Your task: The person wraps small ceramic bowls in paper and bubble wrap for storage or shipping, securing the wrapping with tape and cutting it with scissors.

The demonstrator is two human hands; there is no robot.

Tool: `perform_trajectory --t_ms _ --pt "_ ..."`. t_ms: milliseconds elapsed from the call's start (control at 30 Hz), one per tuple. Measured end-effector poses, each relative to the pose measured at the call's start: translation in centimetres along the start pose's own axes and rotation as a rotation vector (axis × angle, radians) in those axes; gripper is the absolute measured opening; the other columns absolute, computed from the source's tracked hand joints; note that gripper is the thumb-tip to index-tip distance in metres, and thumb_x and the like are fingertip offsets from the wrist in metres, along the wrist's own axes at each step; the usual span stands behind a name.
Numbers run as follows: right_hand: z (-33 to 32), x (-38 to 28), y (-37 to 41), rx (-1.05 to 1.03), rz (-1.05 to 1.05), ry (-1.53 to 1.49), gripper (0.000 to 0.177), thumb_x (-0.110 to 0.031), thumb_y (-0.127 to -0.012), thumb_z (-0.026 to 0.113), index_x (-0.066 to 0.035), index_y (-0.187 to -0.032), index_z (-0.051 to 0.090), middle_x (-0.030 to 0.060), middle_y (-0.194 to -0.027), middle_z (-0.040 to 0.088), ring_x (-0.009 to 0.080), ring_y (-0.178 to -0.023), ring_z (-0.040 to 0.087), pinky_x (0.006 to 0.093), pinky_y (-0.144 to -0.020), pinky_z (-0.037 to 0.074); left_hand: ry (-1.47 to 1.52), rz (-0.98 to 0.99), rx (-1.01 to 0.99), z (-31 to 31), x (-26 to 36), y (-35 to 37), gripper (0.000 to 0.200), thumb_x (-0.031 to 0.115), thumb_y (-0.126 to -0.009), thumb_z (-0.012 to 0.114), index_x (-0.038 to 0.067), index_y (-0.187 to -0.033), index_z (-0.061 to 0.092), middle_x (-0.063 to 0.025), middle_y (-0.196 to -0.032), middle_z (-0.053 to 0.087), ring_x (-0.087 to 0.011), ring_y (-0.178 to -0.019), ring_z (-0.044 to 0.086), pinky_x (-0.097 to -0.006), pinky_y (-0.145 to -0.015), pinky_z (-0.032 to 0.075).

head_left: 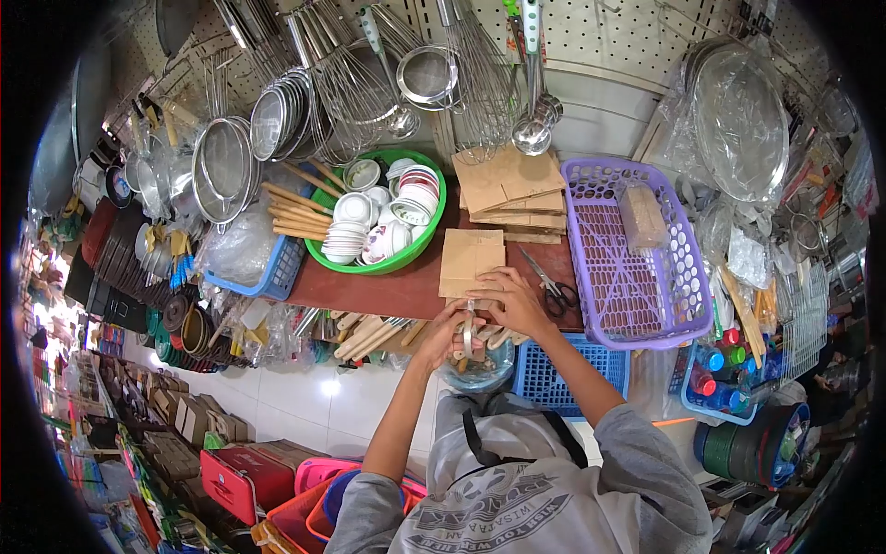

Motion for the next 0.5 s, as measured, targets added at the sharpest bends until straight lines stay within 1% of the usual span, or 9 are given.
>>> perform_trajectory --t_ms 67,167,267,333,400,467,500 --pt "-0.1 0.6 0.4 0.016 -0.003 -0.097 0.053 -0.002 -0.077 0.059 -0.027 -0.122 0.072 0.0031 -0.133 0.056 0.0278 -0.123 0.048 0.0455 -0.101 0.042 -0.043 0.007 -0.005 -0.1 0.4 0.1 0.054 0.02 -0.1 0.05 0.008 -0.149 0.031 -0.0166 -0.117 0.068 -0.0237 -0.074 0.073 -0.0327 -0.068 0.063" --pt "-1.7 1.5 1.1 0.149 0.13 -0.075 0.056 0.001 -0.076 0.059 -0.017 -0.129 0.065 0.0121 -0.132 0.054 0.0332 -0.124 0.047 0.0458 -0.102 0.042 -0.039 0.013 0.016 0.3 0.9 0.2 0.053 0.016 -0.1 0.051 0.009 -0.149 0.031 -0.0175 -0.117 0.066 -0.024 -0.071 0.071 -0.0337 -0.065 0.062" --pt "-1.0 4.9 2.9 0.196 0.48 0.088 0.063 -0.003 -0.077 0.062 -0.016 -0.137 0.056 0.0214 -0.135 0.047 0.0425 -0.129 0.04 0.0471 -0.106 0.039 -0.09 0.026 0.002 0.1 0.7 0.0 0.053 0.016 -0.1 0.051 0.009 -0.148 0.032 -0.0172 -0.117 0.066 -0.0242 -0.073 0.071 -0.0346 -0.066 0.062" --pt "0.6 6.8 4.2 0.066 0.706 0.283 0.064 -0.005 -0.078 0.064 -0.015 -0.14 0.052 0.0245 -0.134 0.046 0.0447 -0.129 0.039 0.0481 -0.106 0.038 -0.098 0.016 0.009 0.3 0.7 0.0 0.053 0.017 -0.1 0.052 0.009 -0.148 0.032 -0.017 -0.117 0.066 -0.0239 -0.073 0.071 -0.0342 -0.066 0.062" --pt "1.0 7.9 5.1 -0.028 0.805 0.377 0.065 -0.006 -0.079 0.066 -0.015 -0.141 0.051 0.0262 -0.134 0.045 0.0454 -0.13 0.038 0.049 -0.107 0.037 -0.105 0.009 0.007 0.5 0.6 0.0 0.053 0.017 -0.1 0.053 0.009 -0.148 0.033 -0.0168 -0.117 0.066 -0.0237 -0.073 0.071 -0.0338 -0.065 0.062" --pt "1.2 8.3 5.3 -0.085 0.776 0.367 0.065 -0.008 -0.079 0.068 -0.015 -0.141 0.051 0.0267 -0.134 0.044 0.0448 -0.131 0.038 0.0499 -0.107 0.037 -0.106 0.007 0.001 0.5 0.4 -0.1 0.052 0.018 -0.099 0.054 0.009 -0.147 0.034 -0.0166 -0.117 0.066 -0.0235 -0.073 0.071 -0.0332 -0.065 0.061" --pt "1.3 8.4 5.4 -0.078 0.754 0.334 0.065 -0.008 -0.078 0.068 -0.015 -0.14 0.051 0.0265 -0.134 0.044 0.045 -0.13 0.038 0.0501 -0.107 0.036 -0.1 0.017 -0.007 0.4 0.3 -0.2 0.052 0.018 -0.099 0.054 0.009 -0.147 0.034 -0.0166 -0.118 0.066 -0.0235 -0.073 0.071 -0.0328 -0.065 0.061"
Point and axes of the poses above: each hand's wrist, its own y-axis away from the middle knuckle, its own z-axis out of the palm, x = y × z, the point moved 5 cm from there along -y, towards the middle knuckle
